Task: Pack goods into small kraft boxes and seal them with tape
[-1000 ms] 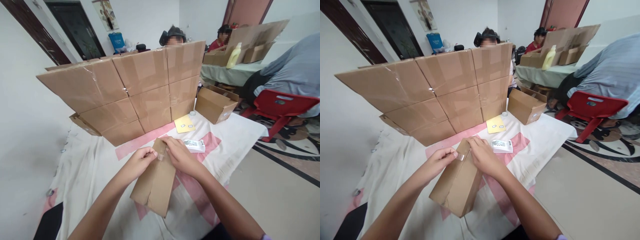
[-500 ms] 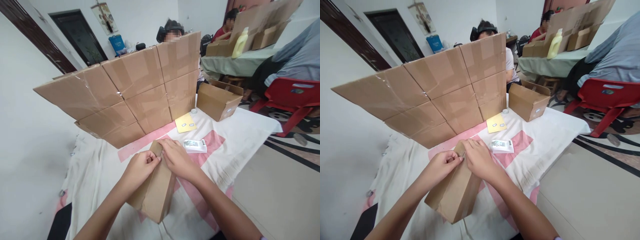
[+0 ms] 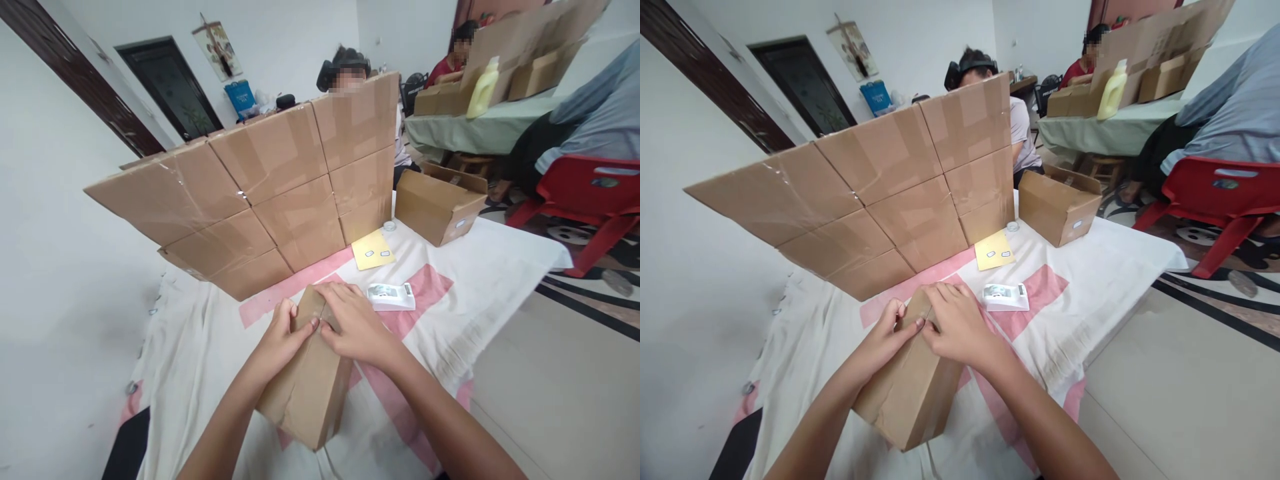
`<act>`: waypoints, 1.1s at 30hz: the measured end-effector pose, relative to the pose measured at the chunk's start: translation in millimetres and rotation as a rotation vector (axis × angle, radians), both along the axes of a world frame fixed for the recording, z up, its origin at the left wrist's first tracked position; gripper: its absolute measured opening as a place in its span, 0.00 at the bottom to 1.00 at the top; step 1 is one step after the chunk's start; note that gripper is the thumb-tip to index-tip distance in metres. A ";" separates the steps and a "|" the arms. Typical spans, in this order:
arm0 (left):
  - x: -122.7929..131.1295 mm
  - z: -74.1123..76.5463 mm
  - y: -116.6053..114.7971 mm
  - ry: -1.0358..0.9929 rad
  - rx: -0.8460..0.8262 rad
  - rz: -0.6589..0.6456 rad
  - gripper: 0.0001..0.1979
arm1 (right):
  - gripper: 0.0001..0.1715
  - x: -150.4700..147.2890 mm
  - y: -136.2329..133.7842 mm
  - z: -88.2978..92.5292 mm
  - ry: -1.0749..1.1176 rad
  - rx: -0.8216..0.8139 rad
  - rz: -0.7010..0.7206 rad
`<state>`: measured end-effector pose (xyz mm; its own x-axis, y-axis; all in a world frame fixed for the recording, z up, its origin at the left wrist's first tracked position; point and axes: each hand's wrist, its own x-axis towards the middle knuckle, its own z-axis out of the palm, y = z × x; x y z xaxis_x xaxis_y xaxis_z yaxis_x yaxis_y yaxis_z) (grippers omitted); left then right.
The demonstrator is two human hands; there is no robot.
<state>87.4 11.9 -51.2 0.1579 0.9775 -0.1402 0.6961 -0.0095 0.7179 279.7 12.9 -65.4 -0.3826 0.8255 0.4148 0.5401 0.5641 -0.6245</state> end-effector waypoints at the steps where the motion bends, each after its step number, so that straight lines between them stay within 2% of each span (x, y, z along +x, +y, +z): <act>1: 0.6 -1.0 -0.9 -0.043 -0.045 -0.002 0.20 | 0.31 -2.4 -0.8 -2.3 0.008 0.002 -0.038; 4: 1.0 0.7 -2.5 -0.107 -0.107 -0.016 0.19 | 0.34 -3.7 2.0 -16.8 0.138 -0.052 -0.175; 5: -0.1 2.0 -2.7 -0.110 -0.110 -0.019 0.18 | 0.35 -0.1 5.2 -22.7 0.220 -0.093 -0.164; 6: -1.9 3.2 -2.8 -0.108 -0.111 -0.025 0.18 | 0.35 5.9 9.1 -28.0 0.308 -0.142 -0.104; 8: -7.4 5.2 -3.7 -0.090 -0.120 -0.053 0.17 | 0.38 24.4 17.6 -34.2 0.413 -0.255 0.131; 11: -17.8 7.0 -7.1 -0.059 -0.146 -0.157 0.17 | 0.56 55.4 23.6 -32.4 0.316 -0.421 0.530; 13: -23.2 7.8 -10.7 -0.075 -0.173 -0.272 0.17 | 0.70 67.8 19.9 -30.0 0.235 -0.499 0.673; 15: -25.8 8.1 -14.3 -0.107 -0.209 -0.392 0.17 | 0.79 70.6 11.2 -32.1 0.198 -0.536 0.714; 18: -25.4 6.7 -17.6 -0.102 -0.230 -0.491 0.17 | 0.81 65.5 -6.0 -43.9 0.242 -0.463 0.714; 21: -22.6 3.5 -17.7 -0.077 -0.188 -0.524 0.16 | 0.72 63.6 -23.1 -55.7 0.380 -0.344 0.673; 26: -11.9 6.6 -19.3 0.016 -0.083 -0.552 0.14 | 0.61 73.0 -42.5 -58.5 0.375 -0.349 0.508; 30: -8.5 17.1 -19.5 0.106 0.040 -0.444 0.15 | 0.56 96.2 -57.6 -50.1 0.375 -0.259 0.376; 33: -20.1 21.0 -16.5 0.056 0.230 -0.269 0.18 | 0.52 150.7 -80.3 -42.3 0.331 -0.155 0.200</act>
<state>67.3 -4.5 -30.2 0.4122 0.9089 0.0632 0.6847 -0.3548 0.6366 430.3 -67.4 -107.7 -0.4085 0.8111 0.4186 0.1855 0.5228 -0.8320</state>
